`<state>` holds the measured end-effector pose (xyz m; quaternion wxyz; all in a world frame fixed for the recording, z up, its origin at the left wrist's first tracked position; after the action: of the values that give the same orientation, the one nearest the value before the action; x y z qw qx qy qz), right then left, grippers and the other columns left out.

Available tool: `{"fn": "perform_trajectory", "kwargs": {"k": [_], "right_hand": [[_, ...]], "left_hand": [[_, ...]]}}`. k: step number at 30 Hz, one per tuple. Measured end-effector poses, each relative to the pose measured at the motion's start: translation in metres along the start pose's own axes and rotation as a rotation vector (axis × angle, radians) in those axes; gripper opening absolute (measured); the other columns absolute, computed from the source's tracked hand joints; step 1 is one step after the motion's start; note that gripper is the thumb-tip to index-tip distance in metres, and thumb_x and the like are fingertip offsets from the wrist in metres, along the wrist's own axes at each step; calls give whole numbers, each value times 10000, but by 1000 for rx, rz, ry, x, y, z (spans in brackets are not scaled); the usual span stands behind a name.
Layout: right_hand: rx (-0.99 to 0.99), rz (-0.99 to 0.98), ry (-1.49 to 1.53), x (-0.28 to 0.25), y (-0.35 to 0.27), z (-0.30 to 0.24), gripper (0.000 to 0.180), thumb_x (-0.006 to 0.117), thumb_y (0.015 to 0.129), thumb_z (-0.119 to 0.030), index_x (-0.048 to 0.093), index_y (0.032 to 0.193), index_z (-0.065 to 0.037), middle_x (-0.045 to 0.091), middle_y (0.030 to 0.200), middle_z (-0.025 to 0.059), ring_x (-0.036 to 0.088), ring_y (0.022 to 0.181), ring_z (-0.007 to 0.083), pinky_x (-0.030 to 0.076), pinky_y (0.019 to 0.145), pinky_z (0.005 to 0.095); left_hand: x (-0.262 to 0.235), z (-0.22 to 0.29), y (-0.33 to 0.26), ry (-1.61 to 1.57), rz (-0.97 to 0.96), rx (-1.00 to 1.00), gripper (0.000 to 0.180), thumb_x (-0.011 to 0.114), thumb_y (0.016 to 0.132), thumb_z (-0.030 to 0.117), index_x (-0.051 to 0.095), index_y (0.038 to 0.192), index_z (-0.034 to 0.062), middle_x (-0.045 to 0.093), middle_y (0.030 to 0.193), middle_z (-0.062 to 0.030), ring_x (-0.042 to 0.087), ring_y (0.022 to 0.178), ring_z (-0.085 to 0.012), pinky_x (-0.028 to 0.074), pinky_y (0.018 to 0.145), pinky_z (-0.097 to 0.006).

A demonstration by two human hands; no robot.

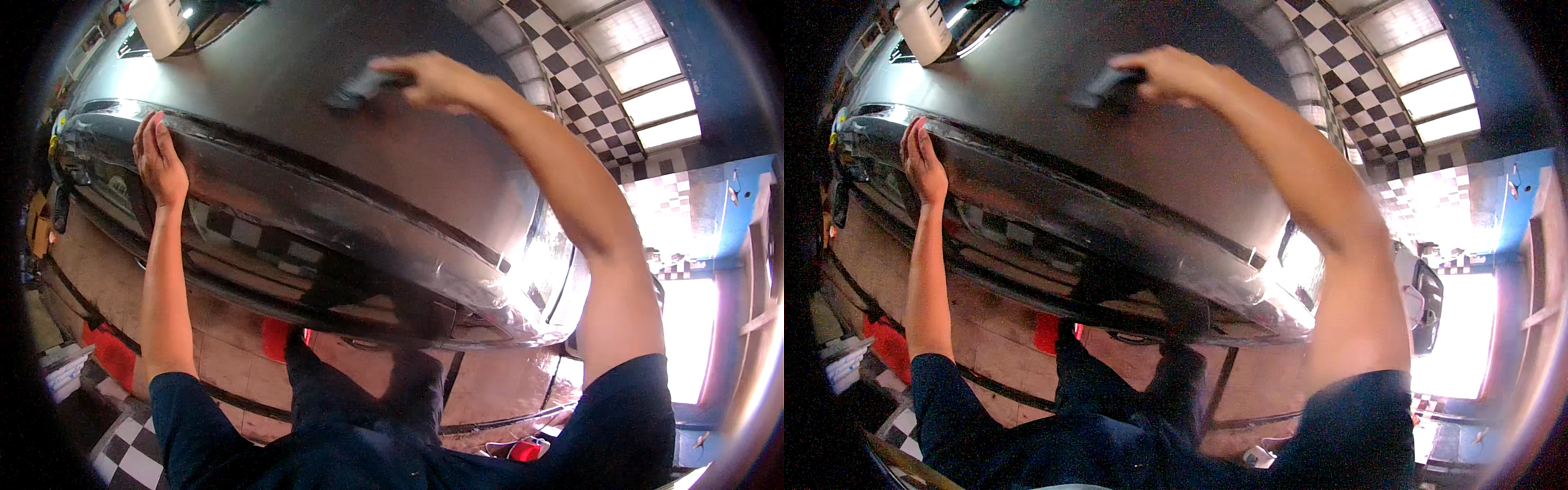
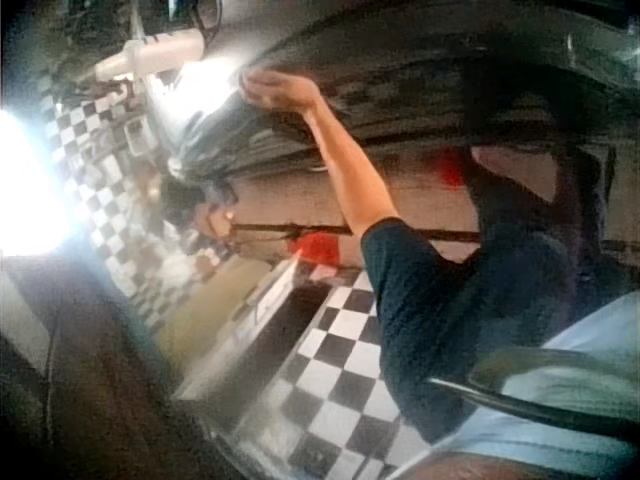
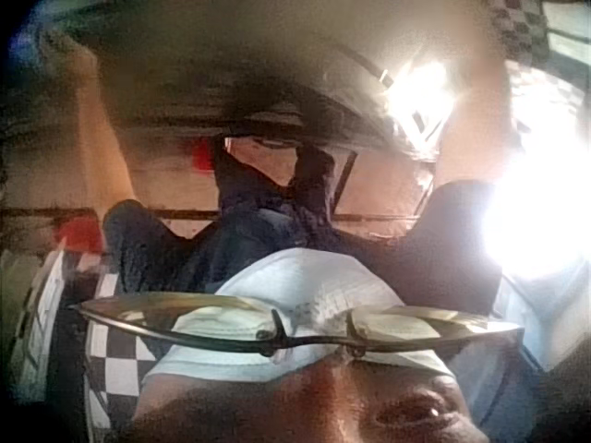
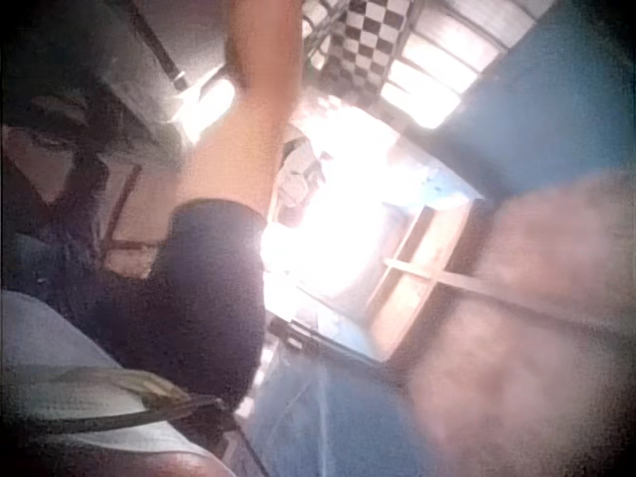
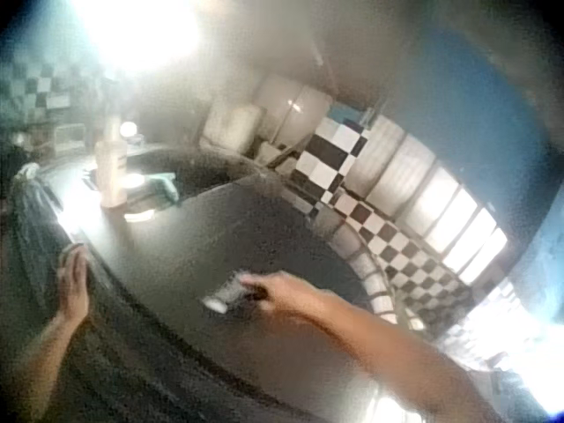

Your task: The person applies a transparent protective film to the hood of a dark gray car. They use a squeegee to smooth the film, spray liquid from a bottle, and use a small tool to trim the edges. The person repeatedly smooths and adjusts the film to remove bubbles and ensure adhesion.

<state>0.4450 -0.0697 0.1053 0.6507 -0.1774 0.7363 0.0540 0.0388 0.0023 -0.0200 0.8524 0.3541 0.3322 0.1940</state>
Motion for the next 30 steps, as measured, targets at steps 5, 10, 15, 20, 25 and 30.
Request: {"fn": "perform_trajectory", "kwargs": {"k": [5,10,15,20,25,30], "right_hand": [[454,-205,116,20,-222,23,786,568,734,-65,383,1430,-380,640,1204,106,661,951,338,532,864,437],[822,-705,-75,30,-388,79,766,722,754,-309,374,1423,-444,658,1147,149,647,985,321,507,888,415],[906,-129,3,-40,-303,178,776,607,830,-612,379,1458,-216,551,1335,177,556,1204,302,422,1021,397],[555,-105,-85,-56,-124,209,625,612,847,-255,416,1438,-298,685,949,135,631,795,238,511,735,366],[283,-5,-109,-27,-102,209,644,539,812,-97,459,1415,-307,663,782,105,543,588,155,497,591,334],[411,-46,7,20,-249,242,750,576,743,-116,406,1419,-395,550,1359,94,648,1006,270,509,923,378]], "left_hand": [[-7,-9,0,14,-1,29,401,366,1035,341,572,1246,69,537,1310,-102,464,1234,-303,359,1028,-415],[6,-6,-2,-7,-48,-14,380,388,1032,316,548,1259,57,540,1306,-105,478,1217,-303,367,1007,-404],[-4,-21,3,72,-53,7,385,391,1032,316,542,1273,56,532,1301,-117,469,1215,-309,371,1012,-406],[3,-46,6,4,-94,-43,428,390,1034,350,518,1312,52,500,1326,-135,459,1237,-296,384,1008,-394],[-4,-50,5,-56,-114,-74,448,401,1033,351,508,1332,36,479,1365,-115,466,1255,-262,365,1050,-370],[-5,-68,1,-60,-114,-57,466,394,1033,365,502,1343,34,476,1379,-110,445,1281,-250,346,1070,-368]]}}
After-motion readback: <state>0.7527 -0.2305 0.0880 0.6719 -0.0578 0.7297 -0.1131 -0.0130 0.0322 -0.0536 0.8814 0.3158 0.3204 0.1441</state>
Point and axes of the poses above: each hand's wrist, its own y-axis towards the middle knuckle, its own x-axis out of the palm, z = x × y, the point moved 5 cm from there along y, towards the middle knuckle
